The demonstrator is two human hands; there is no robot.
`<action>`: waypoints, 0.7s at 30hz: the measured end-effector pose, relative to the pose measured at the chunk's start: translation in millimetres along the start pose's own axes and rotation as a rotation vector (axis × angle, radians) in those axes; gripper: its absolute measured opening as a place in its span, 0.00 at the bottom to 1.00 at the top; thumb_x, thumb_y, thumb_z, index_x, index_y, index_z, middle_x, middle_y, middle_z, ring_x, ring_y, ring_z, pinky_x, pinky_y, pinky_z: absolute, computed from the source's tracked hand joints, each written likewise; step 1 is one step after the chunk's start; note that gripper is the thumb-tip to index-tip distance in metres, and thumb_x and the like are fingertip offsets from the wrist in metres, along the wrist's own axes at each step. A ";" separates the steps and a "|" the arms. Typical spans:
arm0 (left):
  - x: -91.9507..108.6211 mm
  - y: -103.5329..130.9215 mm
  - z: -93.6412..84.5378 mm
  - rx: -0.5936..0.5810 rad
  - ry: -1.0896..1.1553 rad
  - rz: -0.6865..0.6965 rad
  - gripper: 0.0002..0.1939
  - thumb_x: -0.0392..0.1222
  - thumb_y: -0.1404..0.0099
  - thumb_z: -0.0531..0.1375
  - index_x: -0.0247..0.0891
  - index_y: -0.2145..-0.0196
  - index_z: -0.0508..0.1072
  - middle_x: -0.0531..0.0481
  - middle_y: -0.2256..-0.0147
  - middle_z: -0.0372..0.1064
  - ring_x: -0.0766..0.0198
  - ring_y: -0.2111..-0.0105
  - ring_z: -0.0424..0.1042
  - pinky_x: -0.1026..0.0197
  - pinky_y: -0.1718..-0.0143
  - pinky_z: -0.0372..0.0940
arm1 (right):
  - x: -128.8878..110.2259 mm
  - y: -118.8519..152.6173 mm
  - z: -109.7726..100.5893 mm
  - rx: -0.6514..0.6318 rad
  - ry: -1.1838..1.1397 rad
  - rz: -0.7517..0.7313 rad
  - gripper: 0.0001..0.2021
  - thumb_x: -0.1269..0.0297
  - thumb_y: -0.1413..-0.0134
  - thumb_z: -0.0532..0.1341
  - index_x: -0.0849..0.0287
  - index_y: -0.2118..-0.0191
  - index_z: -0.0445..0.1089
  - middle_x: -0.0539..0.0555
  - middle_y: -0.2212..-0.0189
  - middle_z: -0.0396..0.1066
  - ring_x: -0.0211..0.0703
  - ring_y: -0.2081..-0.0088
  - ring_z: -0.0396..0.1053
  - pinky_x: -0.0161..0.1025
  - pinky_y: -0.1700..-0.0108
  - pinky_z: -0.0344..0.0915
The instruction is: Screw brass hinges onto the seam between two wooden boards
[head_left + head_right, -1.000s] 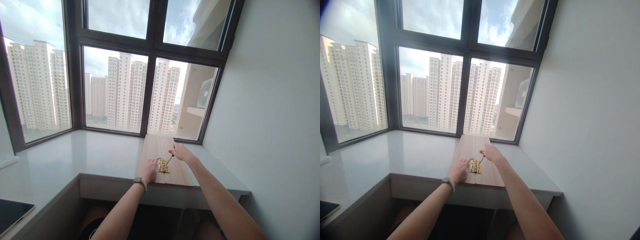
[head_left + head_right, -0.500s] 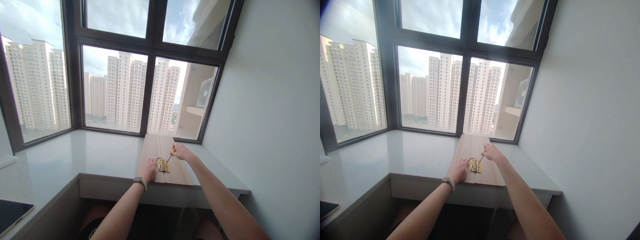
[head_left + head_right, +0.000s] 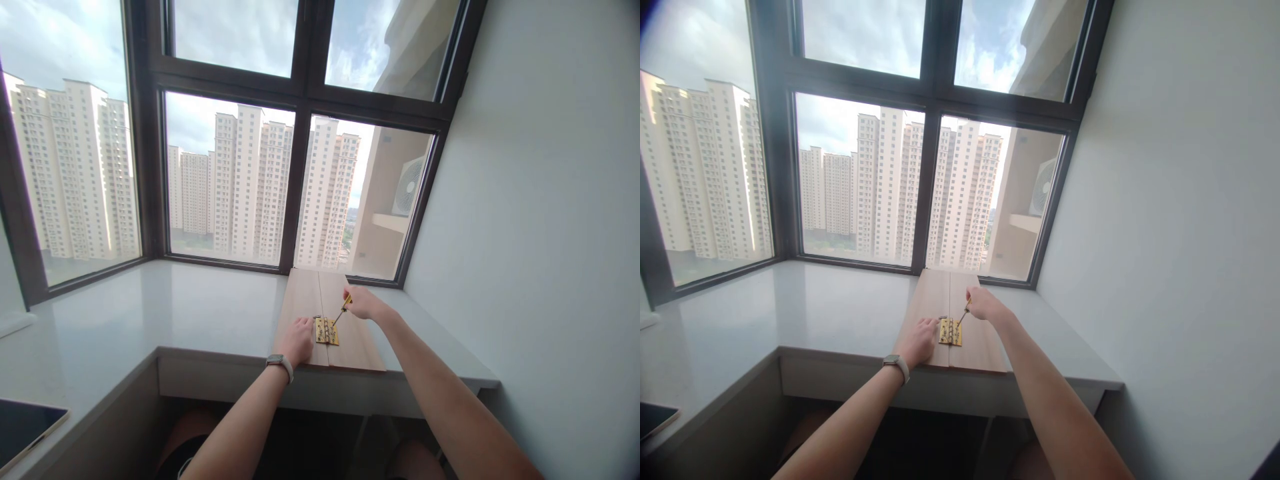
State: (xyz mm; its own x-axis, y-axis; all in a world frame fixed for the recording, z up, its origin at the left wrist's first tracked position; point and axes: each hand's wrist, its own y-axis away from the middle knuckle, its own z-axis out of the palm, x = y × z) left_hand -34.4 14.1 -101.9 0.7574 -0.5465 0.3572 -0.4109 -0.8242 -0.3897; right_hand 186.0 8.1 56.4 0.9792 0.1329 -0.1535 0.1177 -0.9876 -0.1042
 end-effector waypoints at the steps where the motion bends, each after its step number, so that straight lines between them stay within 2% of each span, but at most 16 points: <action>1: 0.4 0.1 -0.5 -0.005 -0.003 -0.005 0.24 0.33 0.27 0.47 0.33 0.37 0.68 0.38 0.42 0.70 0.54 0.41 0.65 0.57 0.38 0.56 | 0.1 -0.5 1.2 0.003 0.005 0.013 0.10 0.60 0.40 0.68 0.57 0.56 0.71 0.58 0.56 0.77 0.45 0.58 0.74 0.35 0.62 0.61; 4: 1.2 0.1 -1.4 -0.015 -0.003 -0.010 0.25 0.34 0.27 0.46 0.33 0.37 0.68 0.38 0.42 0.70 0.54 0.41 0.64 0.56 0.38 0.56 | -0.7 -1.1 4.1 0.043 0.059 0.053 0.15 0.50 0.32 0.59 0.57 0.58 0.72 0.61 0.57 0.77 0.50 0.56 0.75 0.38 0.60 0.62; 6: 1.6 0.2 -1.7 -0.016 -0.003 -0.009 0.25 0.34 0.27 0.46 0.33 0.37 0.68 0.38 0.42 0.70 0.54 0.41 0.64 0.56 0.38 0.56 | -1.4 -0.7 4.2 0.066 0.088 0.055 0.19 0.49 0.28 0.52 0.58 0.59 0.72 0.63 0.56 0.77 0.52 0.54 0.75 0.40 0.59 0.62; 8: 2.0 0.5 -1.9 -0.019 -0.008 -0.012 0.25 0.34 0.27 0.46 0.33 0.36 0.67 0.38 0.41 0.69 0.54 0.40 0.64 0.56 0.37 0.55 | -1.9 -0.2 2.9 0.058 0.088 0.045 0.17 0.51 0.28 0.53 0.57 0.59 0.72 0.63 0.57 0.77 0.51 0.55 0.75 0.40 0.59 0.62; 12: 2.5 1.1 -2.5 -0.027 -0.015 -0.021 0.27 0.32 0.29 0.47 0.34 0.36 0.67 0.39 0.41 0.69 0.54 0.40 0.64 0.55 0.37 0.55 | -1.4 0.5 -0.8 0.040 0.061 0.033 0.07 0.58 0.36 0.63 0.56 0.57 0.72 0.58 0.59 0.77 0.47 0.59 0.75 0.37 0.63 0.60; 16: 0.6 0.2 -0.9 -0.010 -0.004 -0.003 0.26 0.32 0.30 0.47 0.33 0.37 0.69 0.38 0.42 0.70 0.54 0.41 0.64 0.57 0.38 0.56 | -0.8 1.1 -1.1 0.030 0.019 0.022 0.08 0.63 0.40 0.67 0.57 0.56 0.71 0.58 0.57 0.77 0.44 0.59 0.74 0.35 0.64 0.61; 18: -0.7 -0.6 0.7 0.004 0.001 0.009 0.26 0.32 0.29 0.47 0.32 0.37 0.69 0.38 0.43 0.71 0.54 0.42 0.65 0.57 0.39 0.57 | -1.2 2.0 0.1 0.022 0.027 0.041 0.09 0.59 0.38 0.65 0.57 0.56 0.71 0.59 0.56 0.77 0.46 0.59 0.75 0.36 0.64 0.61; 21: -2.0 -1.4 2.8 0.008 0.004 0.006 0.26 0.33 0.29 0.47 0.32 0.37 0.69 0.37 0.43 0.71 0.53 0.42 0.65 0.57 0.39 0.57 | -2.5 3.7 1.3 0.061 0.087 0.076 0.15 0.51 0.31 0.57 0.58 0.55 0.71 0.63 0.55 0.77 0.52 0.56 0.75 0.40 0.60 0.63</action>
State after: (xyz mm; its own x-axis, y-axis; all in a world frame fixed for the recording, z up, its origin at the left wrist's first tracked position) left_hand -33.9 16.7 -104.4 0.7528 -0.5521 0.3585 -0.4116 -0.8198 -0.3982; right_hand 183.8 4.2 55.2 0.9958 0.0476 -0.0779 0.0351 -0.9872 -0.1554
